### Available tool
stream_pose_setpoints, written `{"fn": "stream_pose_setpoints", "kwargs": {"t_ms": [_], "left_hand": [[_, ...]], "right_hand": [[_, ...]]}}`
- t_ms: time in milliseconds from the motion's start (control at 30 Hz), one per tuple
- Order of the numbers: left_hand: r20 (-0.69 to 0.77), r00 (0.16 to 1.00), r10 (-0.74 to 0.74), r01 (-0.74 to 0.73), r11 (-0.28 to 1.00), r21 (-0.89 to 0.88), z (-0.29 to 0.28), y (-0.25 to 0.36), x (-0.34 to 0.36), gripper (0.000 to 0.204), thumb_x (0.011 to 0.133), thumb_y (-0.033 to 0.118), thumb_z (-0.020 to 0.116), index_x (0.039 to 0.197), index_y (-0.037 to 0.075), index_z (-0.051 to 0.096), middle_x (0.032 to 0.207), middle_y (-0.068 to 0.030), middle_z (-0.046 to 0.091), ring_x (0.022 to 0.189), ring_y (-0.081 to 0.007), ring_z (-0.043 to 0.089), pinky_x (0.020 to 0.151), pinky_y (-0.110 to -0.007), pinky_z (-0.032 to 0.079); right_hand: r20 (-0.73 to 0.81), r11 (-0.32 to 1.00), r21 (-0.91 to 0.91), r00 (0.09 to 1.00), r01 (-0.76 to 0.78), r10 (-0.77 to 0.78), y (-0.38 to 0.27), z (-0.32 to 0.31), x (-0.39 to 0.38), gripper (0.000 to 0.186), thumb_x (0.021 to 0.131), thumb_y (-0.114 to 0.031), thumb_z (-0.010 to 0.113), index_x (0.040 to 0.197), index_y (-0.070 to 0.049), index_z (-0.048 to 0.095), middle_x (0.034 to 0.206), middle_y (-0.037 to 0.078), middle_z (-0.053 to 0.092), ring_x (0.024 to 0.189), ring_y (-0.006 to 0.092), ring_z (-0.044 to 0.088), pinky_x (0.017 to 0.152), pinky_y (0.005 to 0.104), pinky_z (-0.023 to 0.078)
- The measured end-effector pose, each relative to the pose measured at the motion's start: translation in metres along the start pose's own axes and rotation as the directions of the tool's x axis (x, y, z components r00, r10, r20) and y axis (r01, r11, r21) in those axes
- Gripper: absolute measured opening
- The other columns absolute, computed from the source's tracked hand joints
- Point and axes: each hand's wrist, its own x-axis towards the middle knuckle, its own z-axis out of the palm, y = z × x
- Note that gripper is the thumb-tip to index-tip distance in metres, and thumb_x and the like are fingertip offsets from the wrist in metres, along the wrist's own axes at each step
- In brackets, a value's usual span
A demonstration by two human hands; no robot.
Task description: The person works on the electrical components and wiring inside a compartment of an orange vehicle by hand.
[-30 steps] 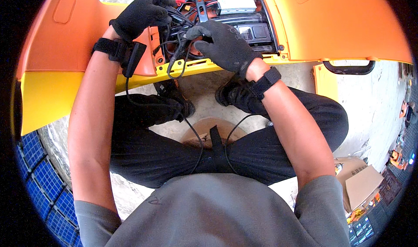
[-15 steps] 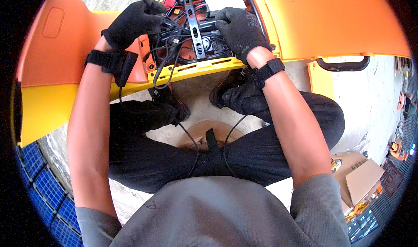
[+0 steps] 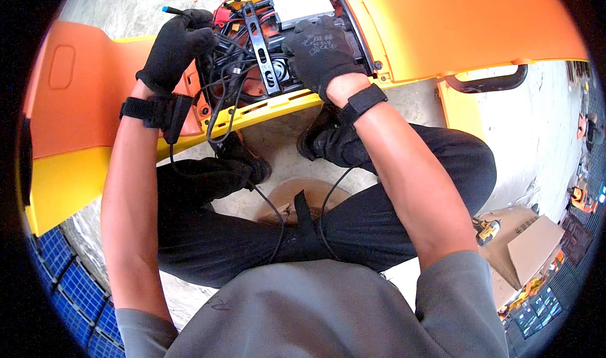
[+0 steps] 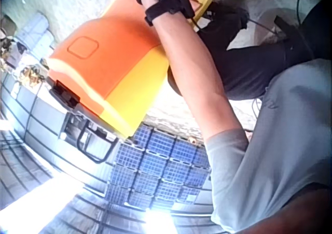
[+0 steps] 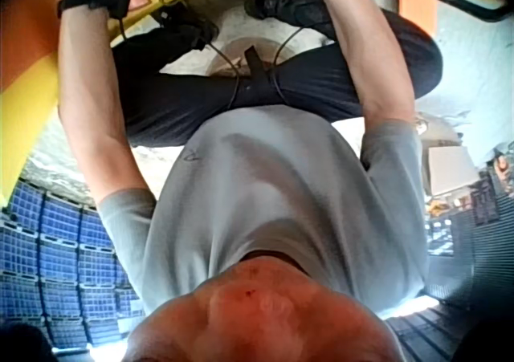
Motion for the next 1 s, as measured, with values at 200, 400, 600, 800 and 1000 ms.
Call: {"fn": "stream_pose_setpoints", "kwargs": {"t_ms": [200,400,600,800,1000], "left_hand": [[0.014,0.999,-0.049,0.046,0.984,0.173,-0.001,0.004,-0.004,0.034,0.082,0.008,0.066,0.113,-0.004,0.060,0.091,-0.0103,0.067,0.078,-0.0172,0.065,0.071,-0.030,0.053],[-0.050,0.999,-0.002,0.027,0.856,0.517,-0.006,0.002,-0.006,0.031,0.080,0.011,0.068,0.106,-0.003,0.059,0.085,-0.0134,0.067,0.074,-0.0194,0.067,0.068,-0.032,0.054],[-0.011,0.967,-0.256,0.217,0.793,0.569,-0.008,0.021,-0.009,0.026,0.082,0.015,0.067,0.100,-0.002,0.058,0.069,-0.0090,0.061,0.054,-0.0158,0.062,0.047,-0.028,0.050],[0.057,0.990,-0.132,0.116,0.967,0.226,-0.008,0.012,-0.014,0.022,0.085,0.008,0.059,0.106,0.001,0.060,0.070,-0.0015,0.058,0.055,-0.0097,0.057,0.048,-0.024,0.047],[0.283,0.935,-0.214,0.197,0.977,0.087,-0.010,0.019,-0.017,0.034,0.084,0.002,0.054,0.118,0.003,0.060,0.075,0.0020,0.059,0.058,-0.0071,0.053,0.053,-0.020,0.045]], "right_hand": [[-0.016,0.998,0.055,1.000,0.016,-0.015,-0.007,0.002,0.003,0.015,0.081,-0.022,0.067,0.092,-0.013,0.071,0.094,0.010,0.067,0.095,0.0298,0.063,0.094,0.0412,0.044],[-0.003,0.878,0.446,0.981,-0.174,0.195,0.040,-0.003,0.014,0.017,0.080,-0.022,0.064,0.090,-0.011,0.073,0.090,0.012,0.071,0.085,0.0328,0.067,0.081,0.0421,0.052],[-0.118,0.958,0.285,0.993,0.038,-0.004,0.032,0.005,0.010,0.012,0.076,-0.022,0.068,0.083,-0.013,0.072,0.086,0.012,0.070,0.085,0.0319,0.067,0.078,0.0431,0.051],[-0.135,0.993,0.013,0.984,0.115,-0.112,0.003,0.005,0.004,0.019,0.077,-0.021,0.071,0.094,-0.011,0.068,0.089,0.009,0.066,0.094,0.0317,0.062,0.086,0.0428,0.049],[0.023,0.998,0.064,1.000,-0.021,0.020,-0.003,0.002,0.005,0.015,0.077,-0.019,0.068,0.089,-0.010,0.066,0.091,0.011,0.066,0.092,0.0335,0.062,0.081,0.0451,0.049]]}}
